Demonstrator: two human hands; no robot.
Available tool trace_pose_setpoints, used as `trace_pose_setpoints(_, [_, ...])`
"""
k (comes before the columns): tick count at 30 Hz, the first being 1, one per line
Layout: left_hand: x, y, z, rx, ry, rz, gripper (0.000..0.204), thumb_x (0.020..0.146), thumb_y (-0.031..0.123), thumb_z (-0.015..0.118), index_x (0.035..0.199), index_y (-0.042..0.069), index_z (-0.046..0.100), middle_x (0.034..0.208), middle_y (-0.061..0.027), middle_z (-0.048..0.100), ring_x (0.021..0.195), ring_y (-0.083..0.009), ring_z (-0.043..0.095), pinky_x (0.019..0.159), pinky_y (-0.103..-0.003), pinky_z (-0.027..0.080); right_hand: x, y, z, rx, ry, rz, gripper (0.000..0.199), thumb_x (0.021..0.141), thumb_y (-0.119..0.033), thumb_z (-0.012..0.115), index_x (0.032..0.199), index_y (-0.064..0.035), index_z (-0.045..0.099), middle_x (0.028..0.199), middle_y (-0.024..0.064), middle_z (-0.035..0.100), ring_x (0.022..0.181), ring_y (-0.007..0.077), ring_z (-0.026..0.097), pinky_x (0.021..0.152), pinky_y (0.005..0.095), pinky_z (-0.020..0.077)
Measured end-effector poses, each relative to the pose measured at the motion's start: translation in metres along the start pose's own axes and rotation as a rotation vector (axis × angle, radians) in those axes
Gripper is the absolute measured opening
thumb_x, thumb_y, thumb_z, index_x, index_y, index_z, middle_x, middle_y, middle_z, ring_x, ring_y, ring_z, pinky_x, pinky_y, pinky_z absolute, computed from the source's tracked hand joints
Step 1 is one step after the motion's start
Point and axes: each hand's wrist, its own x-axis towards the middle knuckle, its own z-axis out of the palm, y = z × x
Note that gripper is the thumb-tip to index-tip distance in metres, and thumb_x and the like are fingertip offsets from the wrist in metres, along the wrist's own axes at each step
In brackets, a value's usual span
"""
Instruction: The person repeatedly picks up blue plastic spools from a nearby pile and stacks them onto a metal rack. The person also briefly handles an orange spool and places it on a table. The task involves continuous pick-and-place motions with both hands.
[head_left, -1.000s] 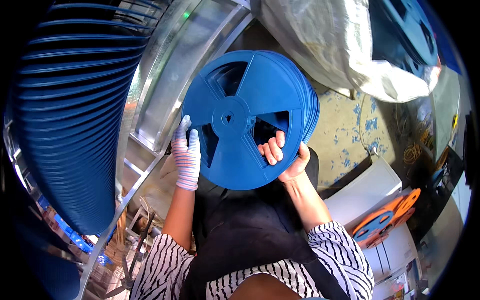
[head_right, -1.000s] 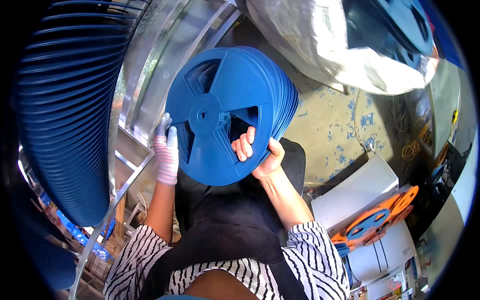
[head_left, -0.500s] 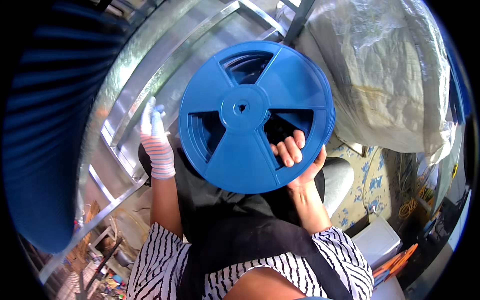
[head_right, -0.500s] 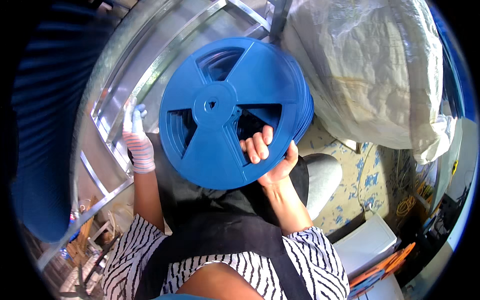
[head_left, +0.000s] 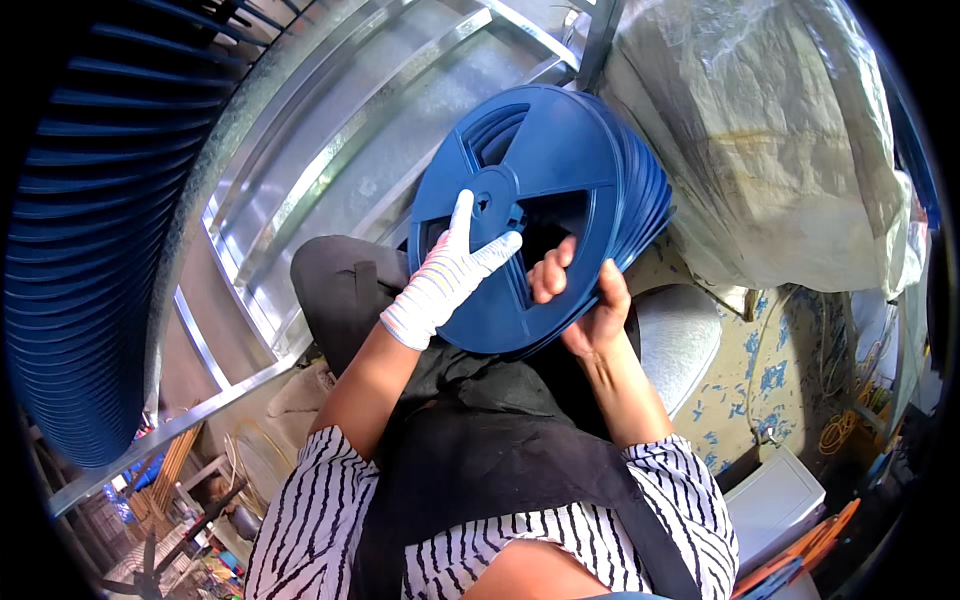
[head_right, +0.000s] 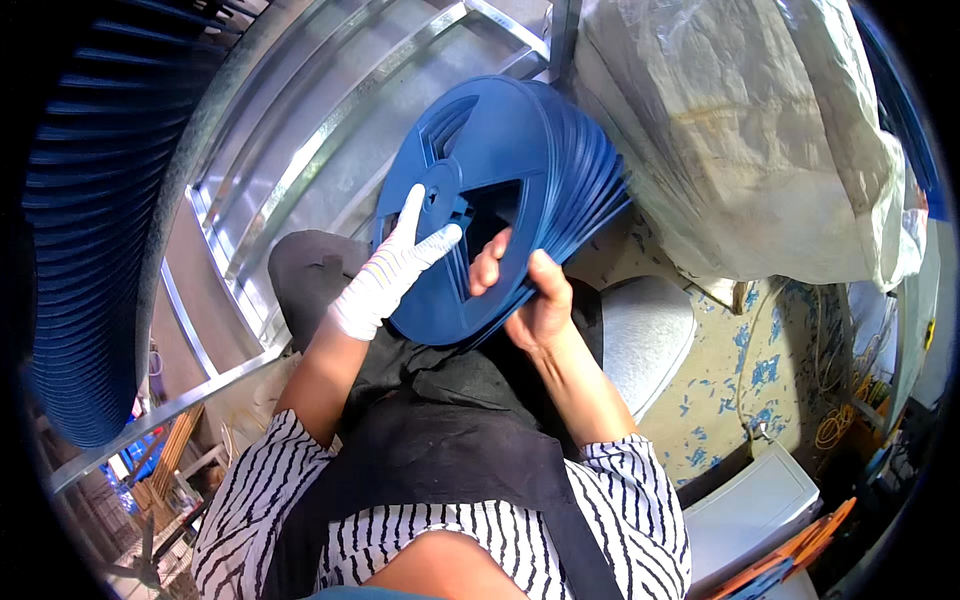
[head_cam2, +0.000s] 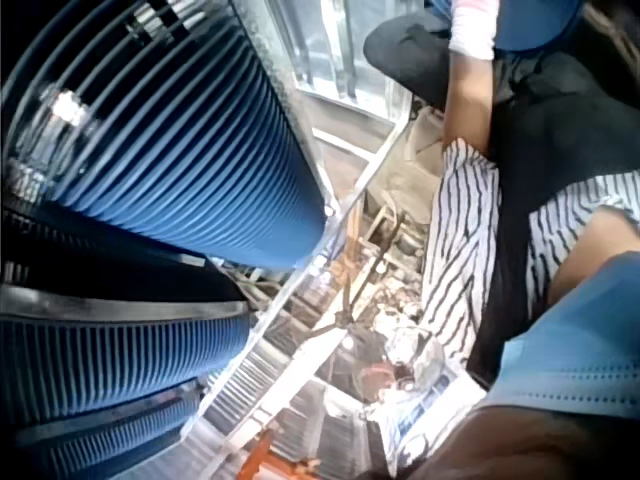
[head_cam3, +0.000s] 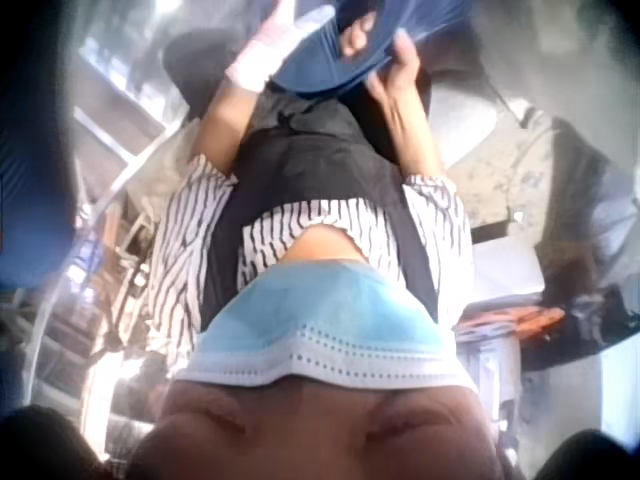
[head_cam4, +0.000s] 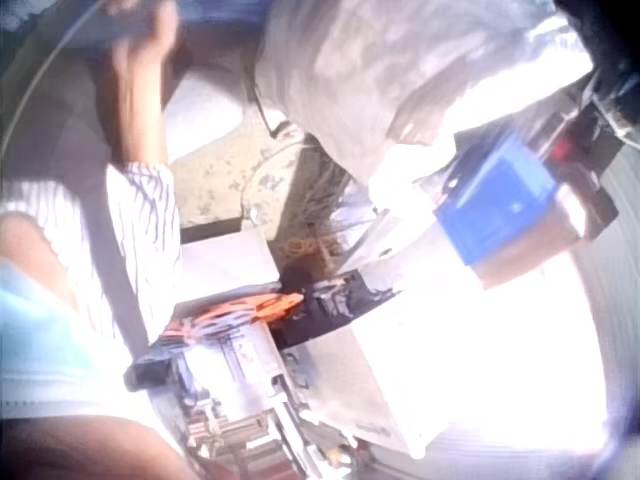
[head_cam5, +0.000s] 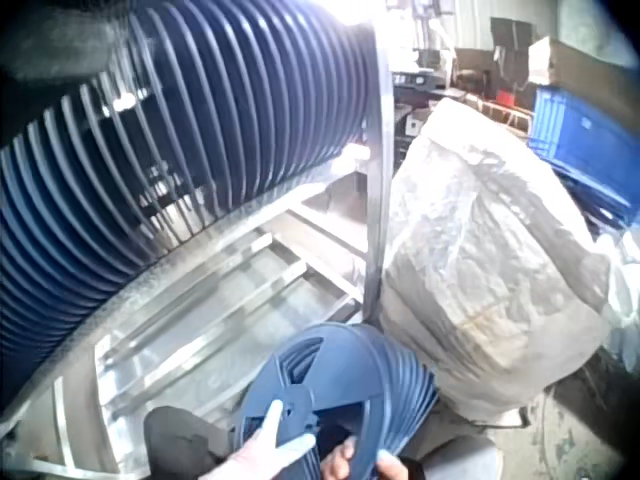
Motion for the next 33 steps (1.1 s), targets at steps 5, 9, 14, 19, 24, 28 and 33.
trace_pose_setpoints(5, [-0.004,-0.031,0.004,-0.747,-0.067,0.011,0.089,0.083,0.008,0.066,0.152,0.006,0.01,0.13,-0.0159,0.05,0.109,-0.0185,0.054,0.092,-0.03,0.046,-0.016,-0.008,0.031,-0.283,0.099,0.177,0.053,0.077,-0.038,0.073,0.109,-0.0013,0.055,0.096,0.016,0.066,0.092,0.0294,0.065,0.089,0.0437,0.0519])
trace_pose_setpoints(9, [-0.003,-0.052,-0.046,-1.099,-0.268,-0.102,0.06,0.089,0.021,0.06,0.14,0.001,0.036,0.122,-0.0216,0.055,0.107,-0.0327,0.059,0.094,-0.042,0.051,-0.023,-0.022,0.021,-0.207,0.061,0.087,0.046,0.076,-0.033,0.072,0.106,-0.0023,0.053,0.09,0.0134,0.064,0.088,0.0273,0.063,0.087,0.042,0.0484])
trace_pose_setpoints(14, [-0.011,-0.078,-0.087,-1.313,-0.302,-0.044,0.077,0.085,0.039,0.059,0.139,-0.009,0.032,0.124,-0.0233,0.05,0.102,-0.0316,0.055,0.093,-0.043,0.047,-0.03,-0.033,0.004,-0.073,0.033,-0.051,0.041,0.081,-0.037,0.068,0.101,-0.0055,0.051,0.08,0.006,0.057,0.076,0.0196,0.056,0.082,0.0358,0.043])
trace_pose_setpoints(19, [0.001,-0.091,-0.098,-1.278,-0.35,0.132,0.08,0.085,0.043,0.059,0.141,-0.006,0.029,0.123,-0.021,0.047,0.101,-0.0296,0.055,0.09,-0.04,0.048,-0.033,-0.038,-0.005,0.009,0.025,-0.138,0.04,0.079,-0.035,0.069,0.098,-0.0048,0.052,0.077,0.0077,0.058,0.072,0.0214,0.058,0.076,0.0343,0.043])
trace_pose_setpoints(24, [0.006,-0.099,-0.121,-1.258,-0.412,0.12,0.078,0.085,0.043,0.059,0.143,0.001,0.03,0.127,-0.0234,0.046,0.102,-0.0315,0.055,0.09,-0.043,0.049,-0.034,-0.04,-0.003,-0.021,-0.005,-0.125,0.043,0.08,-0.043,0.068,0.096,-0.0088,0.048,0.073,0.0019,0.053,0.068,0.0156,0.053,0.08,0.0324,0.0385])
trace_pose_setpoints(28, [0.008,-0.1,-0.125,-1.294,-0.429,0.145,0.078,0.086,0.045,0.059,0.142,0.0,0.031,0.126,-0.0257,0.047,0.1,-0.0341,0.056,0.09,-0.044,0.049,-0.035,-0.045,-0.004,-0.017,-0.012,-0.134,0.043,0.08,-0.044,0.069,0.093,-0.0111,0.045,0.069,-0.0014,0.051,0.063,0.0129,0.051,0.08,0.0311,0.0372])
trace_pose_setpoints(33, [0.011,-0.104,-0.126,-1.365,-0.545,0.086,0.086,0.083,0.045,0.058,0.14,-0.012,0.028,0.125,-0.0294,0.05,0.101,-0.0373,0.06,0.089,-0.046,0.051,-0.037,-0.047,-0.014,0.003,-0.048,-0.151,0.044,0.08,-0.049,0.069,0.091,-0.0138,0.045,0.066,-0.005,0.051,0.059,0.0105,0.05,0.077,0.0297,0.0364])
